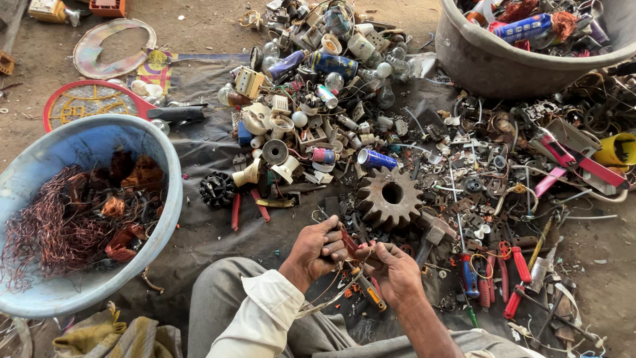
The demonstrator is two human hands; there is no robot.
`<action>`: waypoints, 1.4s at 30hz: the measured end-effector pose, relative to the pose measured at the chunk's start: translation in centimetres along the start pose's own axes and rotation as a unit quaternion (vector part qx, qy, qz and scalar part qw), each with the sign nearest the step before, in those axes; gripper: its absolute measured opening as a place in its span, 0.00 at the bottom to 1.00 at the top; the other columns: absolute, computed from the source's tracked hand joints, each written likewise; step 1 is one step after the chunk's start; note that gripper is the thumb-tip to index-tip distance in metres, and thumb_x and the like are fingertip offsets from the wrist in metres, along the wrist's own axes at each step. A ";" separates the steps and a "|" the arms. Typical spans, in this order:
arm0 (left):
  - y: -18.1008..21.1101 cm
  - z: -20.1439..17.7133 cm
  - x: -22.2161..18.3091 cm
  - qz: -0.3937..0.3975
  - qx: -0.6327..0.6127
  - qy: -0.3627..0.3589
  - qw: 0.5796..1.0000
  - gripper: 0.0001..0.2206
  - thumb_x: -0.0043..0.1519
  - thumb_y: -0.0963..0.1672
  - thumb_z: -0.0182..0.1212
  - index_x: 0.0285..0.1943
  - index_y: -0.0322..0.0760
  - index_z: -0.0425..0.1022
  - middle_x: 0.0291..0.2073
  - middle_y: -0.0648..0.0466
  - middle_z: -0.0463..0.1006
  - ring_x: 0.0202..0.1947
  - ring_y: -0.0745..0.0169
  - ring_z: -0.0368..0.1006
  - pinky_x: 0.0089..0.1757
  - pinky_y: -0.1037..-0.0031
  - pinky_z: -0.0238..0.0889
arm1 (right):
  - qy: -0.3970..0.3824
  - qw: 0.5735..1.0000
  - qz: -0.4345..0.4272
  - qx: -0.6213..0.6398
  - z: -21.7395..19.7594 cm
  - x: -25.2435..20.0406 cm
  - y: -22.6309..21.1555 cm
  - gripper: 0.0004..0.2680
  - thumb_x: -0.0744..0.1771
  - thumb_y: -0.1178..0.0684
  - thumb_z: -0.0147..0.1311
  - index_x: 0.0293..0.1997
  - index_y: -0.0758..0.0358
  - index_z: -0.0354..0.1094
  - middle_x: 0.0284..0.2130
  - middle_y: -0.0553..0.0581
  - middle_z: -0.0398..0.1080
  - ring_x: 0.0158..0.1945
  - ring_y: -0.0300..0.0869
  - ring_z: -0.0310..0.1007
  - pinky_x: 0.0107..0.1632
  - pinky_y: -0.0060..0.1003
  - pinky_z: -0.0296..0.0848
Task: The person uses pliers and a hammer to dismantle and extract components from various scrap metal items and electrical fixtures in a recycling area.
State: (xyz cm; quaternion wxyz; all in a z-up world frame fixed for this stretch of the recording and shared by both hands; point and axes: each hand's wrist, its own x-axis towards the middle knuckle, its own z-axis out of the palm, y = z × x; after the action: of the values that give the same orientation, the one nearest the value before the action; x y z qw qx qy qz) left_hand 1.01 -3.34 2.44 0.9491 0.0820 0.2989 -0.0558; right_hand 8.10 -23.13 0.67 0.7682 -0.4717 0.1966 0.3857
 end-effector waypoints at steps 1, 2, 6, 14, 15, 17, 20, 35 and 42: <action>0.1 0.0 0.1 0.000 0.002 0.004 1.000 0.12 0.72 0.47 0.48 0.37 0.37 0.65 0.14 0.66 0.54 0.11 0.75 0.48 0.20 0.78 0.49 | -0.006 1.000 -0.003 -0.010 -0.3 0.3 0.0 0.07 0.70 0.55 0.49 0.42 0.70 0.69 0.36 0.66 0.78 0.37 0.47 0.78 0.36 0.36 0.73; 0.1 0.0 0.3 0.001 0.005 0.008 1.000 0.12 0.73 0.47 0.48 0.37 0.37 0.65 0.14 0.66 0.54 0.11 0.75 0.48 0.21 0.78 0.49 | -0.012 1.000 -0.005 -0.020 -0.6 0.6 0.1 0.07 0.70 0.55 0.50 0.42 0.69 0.69 0.36 0.65 0.78 0.37 0.47 0.77 0.35 0.37 0.70; -0.2 -0.1 0.4 -0.009 0.019 0.009 1.000 0.12 0.72 0.47 0.47 0.36 0.38 0.64 0.14 0.65 0.53 0.11 0.74 0.48 0.21 0.77 0.49 | 0.008 1.000 -0.014 -0.009 -0.8 1.3 0.7 0.06 0.70 0.55 0.50 0.40 0.68 0.69 0.36 0.64 0.77 0.36 0.49 0.77 0.39 0.43 0.71; 1.4 -0.7 -1.1 0.035 0.007 -0.002 0.999 0.12 0.72 0.46 0.46 0.37 0.36 0.66 0.12 0.66 0.52 0.09 0.76 0.47 0.18 0.79 0.45 | 0.085 0.983 -0.057 0.151 -2.4 2.2 -3.0 0.05 0.71 0.53 0.51 0.43 0.64 0.68 0.35 0.59 0.73 0.43 0.51 0.76 0.54 0.53 0.78; 1.5 -0.7 -1.1 0.030 -0.019 -0.016 0.999 0.12 0.72 0.46 0.46 0.37 0.36 0.66 0.12 0.66 0.52 0.09 0.76 0.47 0.18 0.79 0.46 | 0.069 0.987 -0.054 0.135 -2.0 1.7 -3.1 0.06 0.70 0.52 0.50 0.43 0.64 0.68 0.36 0.60 0.74 0.42 0.52 0.76 0.52 0.55 0.78; 1.7 -0.9 -1.1 0.023 -0.073 -0.041 0.996 0.13 0.72 0.47 0.46 0.37 0.35 0.66 0.12 0.65 0.52 0.09 0.75 0.47 0.18 0.79 0.46 | 0.036 0.993 -0.044 0.101 -0.3 0.2 -2.5 0.08 0.69 0.49 0.48 0.44 0.63 0.67 0.37 0.62 0.75 0.42 0.53 0.76 0.50 0.58 0.78; 2.3 -1.5 -1.2 0.056 -0.095 -0.046 0.993 0.13 0.73 0.47 0.45 0.38 0.35 0.66 0.13 0.66 0.53 0.09 0.76 0.47 0.19 0.80 0.46 | -0.050 0.998 -0.028 0.020 1.8 -0.8 -1.3 0.09 0.69 0.53 0.47 0.48 0.68 0.70 0.39 0.64 0.77 0.43 0.53 0.79 0.50 0.51 0.78; -2.2 4.6 -4.5 0.451 0.767 0.020 0.455 0.17 0.63 0.49 0.60 0.52 0.33 0.77 0.46 0.40 0.80 0.49 0.40 0.75 0.48 0.55 0.67 | -0.061 0.877 -0.310 -0.363 0.8 0.4 -1.4 0.07 0.71 0.57 0.52 0.46 0.70 0.76 0.33 0.60 0.77 0.36 0.42 0.72 0.41 0.38 0.73; -5.4 1.4 -1.3 0.358 0.812 0.063 0.456 0.06 0.62 0.42 0.56 0.36 0.34 0.75 0.28 0.42 0.80 0.30 0.36 0.77 0.33 0.50 0.68 | 0.001 0.982 -0.159 -0.100 0.6 1.5 -2.2 0.08 0.70 0.55 0.48 0.43 0.72 0.70 0.29 0.60 0.76 0.32 0.47 0.77 0.42 0.44 0.81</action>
State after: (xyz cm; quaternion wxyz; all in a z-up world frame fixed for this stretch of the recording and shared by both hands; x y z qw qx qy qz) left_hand -0.05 -8.87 3.68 0.3674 0.9189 0.1213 0.0764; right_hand 10.69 -22.61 1.20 0.7687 -0.5715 0.0804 0.2758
